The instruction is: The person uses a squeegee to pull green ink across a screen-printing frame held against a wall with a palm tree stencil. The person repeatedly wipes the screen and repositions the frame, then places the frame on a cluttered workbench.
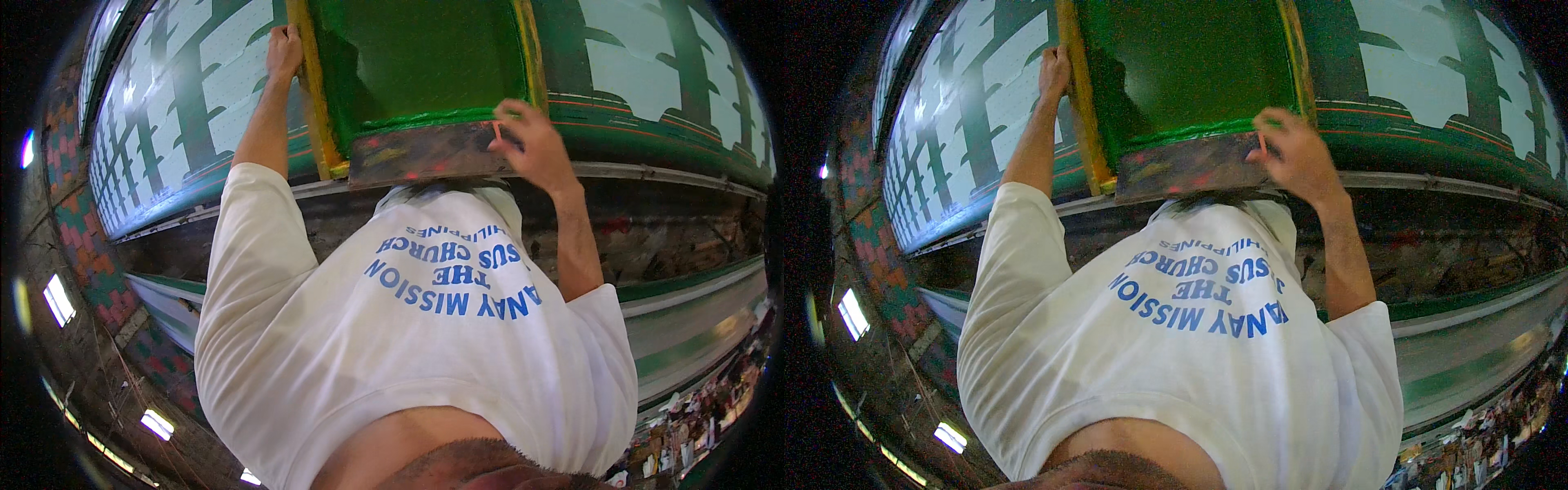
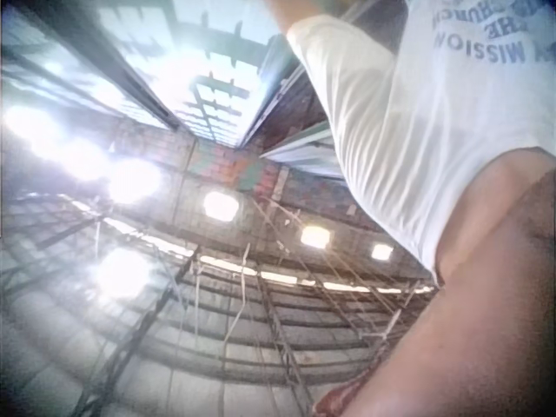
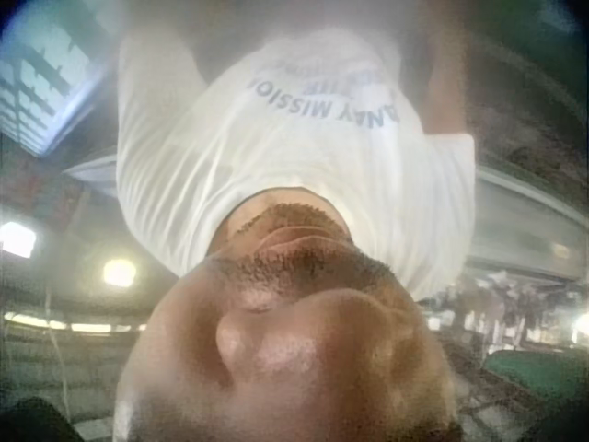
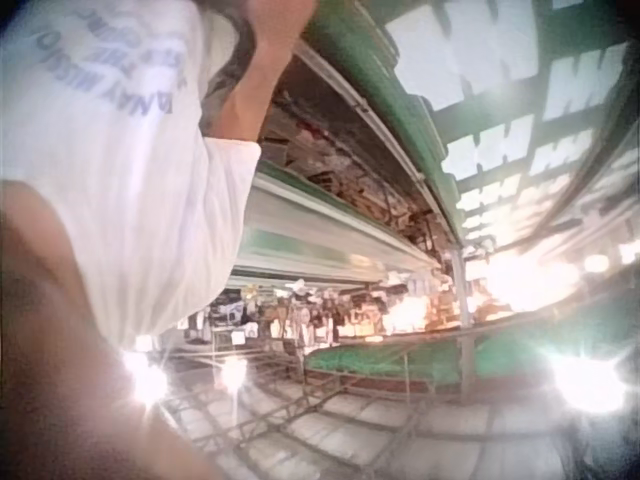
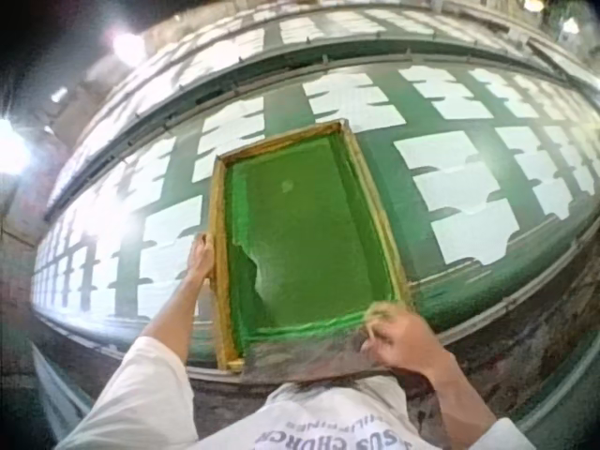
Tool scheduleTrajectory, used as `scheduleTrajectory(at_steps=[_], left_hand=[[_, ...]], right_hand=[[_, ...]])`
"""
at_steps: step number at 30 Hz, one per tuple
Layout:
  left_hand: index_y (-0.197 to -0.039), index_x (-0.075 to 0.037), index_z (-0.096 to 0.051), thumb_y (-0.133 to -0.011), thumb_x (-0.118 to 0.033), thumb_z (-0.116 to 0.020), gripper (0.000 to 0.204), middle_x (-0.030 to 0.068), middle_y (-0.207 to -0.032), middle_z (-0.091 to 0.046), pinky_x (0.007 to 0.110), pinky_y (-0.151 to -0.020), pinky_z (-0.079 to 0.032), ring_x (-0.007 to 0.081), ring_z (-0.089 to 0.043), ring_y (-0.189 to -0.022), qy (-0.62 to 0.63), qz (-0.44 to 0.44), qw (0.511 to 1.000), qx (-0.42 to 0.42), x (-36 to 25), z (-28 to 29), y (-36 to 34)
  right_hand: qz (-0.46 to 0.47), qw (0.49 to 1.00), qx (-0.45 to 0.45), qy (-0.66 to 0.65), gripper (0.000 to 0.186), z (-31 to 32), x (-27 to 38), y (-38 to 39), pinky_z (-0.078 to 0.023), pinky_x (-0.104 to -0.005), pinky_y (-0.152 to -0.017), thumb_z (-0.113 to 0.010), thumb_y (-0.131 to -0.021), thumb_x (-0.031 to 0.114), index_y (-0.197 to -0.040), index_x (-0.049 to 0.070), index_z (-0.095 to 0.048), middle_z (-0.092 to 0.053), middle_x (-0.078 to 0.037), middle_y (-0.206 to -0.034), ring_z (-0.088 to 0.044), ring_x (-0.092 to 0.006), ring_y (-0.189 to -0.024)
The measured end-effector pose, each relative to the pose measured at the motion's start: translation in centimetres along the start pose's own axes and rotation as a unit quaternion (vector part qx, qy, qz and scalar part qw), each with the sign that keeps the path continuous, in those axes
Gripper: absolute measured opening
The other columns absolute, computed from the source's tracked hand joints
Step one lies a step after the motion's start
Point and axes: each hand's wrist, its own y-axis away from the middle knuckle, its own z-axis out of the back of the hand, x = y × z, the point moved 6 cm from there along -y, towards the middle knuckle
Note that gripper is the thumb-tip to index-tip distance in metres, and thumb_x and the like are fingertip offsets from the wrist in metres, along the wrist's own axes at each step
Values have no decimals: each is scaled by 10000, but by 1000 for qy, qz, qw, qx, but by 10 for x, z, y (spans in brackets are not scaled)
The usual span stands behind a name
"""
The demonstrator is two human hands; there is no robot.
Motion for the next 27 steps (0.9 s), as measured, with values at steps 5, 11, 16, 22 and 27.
scheduleTrajectory(at_steps=[5,11,16,22,27], left_hand=[[-1338,-67,-537,-1083,-456,-402,484,240,-1397,-574,532,-1059,-443,448,-542,-1302,-14,-125,992,3,12,-10,-16],[-1320,-67,-535,-1096,-361,-405,392,213,-1305,-570,531,-1013,-489,425,-559,-1241,-46,-212,976,-26,4,-16,-4],[-1287,-76,-542,-1087,-403,-404,407,216,-1278,-626,542,-984,-516,435,-612,-1183,-11,-186,981,-47,-7,-11,11],[-1232,-72,-565,-1094,-402,-371,406,217,-1226,-650,536,-988,-510,446,-620,-1162,35,-151,985,-75,-3,-16,3],[-1178,-64,-562,-1107,-343,-350,357,227,-1147,-644,545,-956,-495,446,-607,-1119,73,-129,987,-70,-4,-9,9]], right_hand=[[101,982,145,66,544,-61,58,7,-513,-435,-1040,-772,-796,101,-1320,35,-641,-630,-167,-1339,-590,-356,-1270],[143,975,122,120,584,-75,79,-2,-525,-445,-1035,-692,-745,-16,-1322,56,-640,-643,-169,-1324,-614,-342,-1245],[115,979,88,145,555,-71,80,-21,-560,-424,-976,-662,-740,-56,-1283,63,-666,-680,-141,-1265,-666,-328,-1166],[-23,968,50,245,546,-107,73,-33,-559,-406,-979,-714,-723,-44,-1259,54,-674,-685,-116,-1259,-671,-304,-1168],[-1,958,-21,286,437,-120,66,-87,-563,-403,-983,-682,-823,11,-1258,46,-669,-687,-132,-1266,-672,-310,-1170]])
